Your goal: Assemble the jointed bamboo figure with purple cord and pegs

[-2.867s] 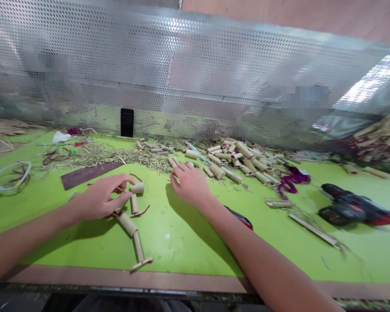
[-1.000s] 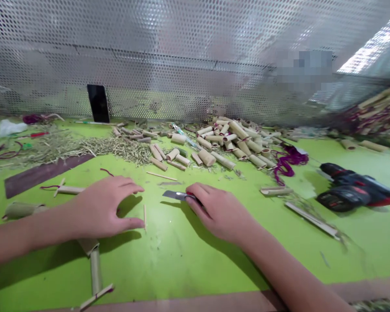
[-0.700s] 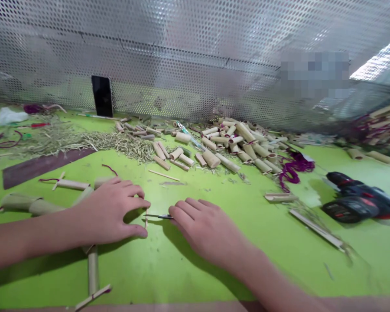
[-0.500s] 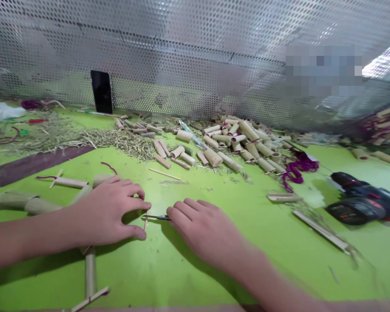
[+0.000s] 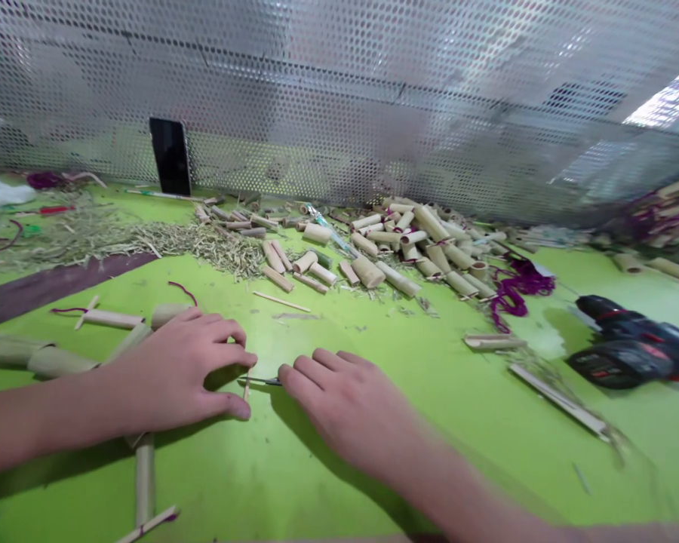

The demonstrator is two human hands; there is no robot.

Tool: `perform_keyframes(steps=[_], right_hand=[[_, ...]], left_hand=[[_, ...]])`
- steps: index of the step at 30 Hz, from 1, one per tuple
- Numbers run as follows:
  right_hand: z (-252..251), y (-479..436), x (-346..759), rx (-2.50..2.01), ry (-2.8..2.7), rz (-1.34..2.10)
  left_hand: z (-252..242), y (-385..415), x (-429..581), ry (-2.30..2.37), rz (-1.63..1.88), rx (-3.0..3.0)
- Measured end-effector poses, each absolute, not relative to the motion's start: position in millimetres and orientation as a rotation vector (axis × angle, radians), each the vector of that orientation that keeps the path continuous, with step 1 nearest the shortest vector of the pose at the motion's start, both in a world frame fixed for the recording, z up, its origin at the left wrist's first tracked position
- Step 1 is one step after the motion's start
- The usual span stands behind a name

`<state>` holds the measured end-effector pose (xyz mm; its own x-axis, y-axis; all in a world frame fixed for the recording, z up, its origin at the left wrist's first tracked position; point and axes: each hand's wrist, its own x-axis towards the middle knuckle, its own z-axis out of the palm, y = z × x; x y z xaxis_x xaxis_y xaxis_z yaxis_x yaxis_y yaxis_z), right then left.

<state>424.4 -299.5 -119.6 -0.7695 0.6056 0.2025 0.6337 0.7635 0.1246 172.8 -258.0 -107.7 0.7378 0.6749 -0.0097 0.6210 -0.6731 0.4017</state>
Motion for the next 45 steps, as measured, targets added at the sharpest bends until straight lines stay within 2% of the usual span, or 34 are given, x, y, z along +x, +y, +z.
perform_keyframes(steps=[27, 45], right_hand=[[-123, -300, 415, -1.052, -2.833, -0.276], [-118, -296, 409, -0.962, -2.893, -0.093]], left_hand=[[-106, -261, 173, 0.960, 0.138, 2.595], [-106, -263, 171, 0.995, 0.134, 2.613]])
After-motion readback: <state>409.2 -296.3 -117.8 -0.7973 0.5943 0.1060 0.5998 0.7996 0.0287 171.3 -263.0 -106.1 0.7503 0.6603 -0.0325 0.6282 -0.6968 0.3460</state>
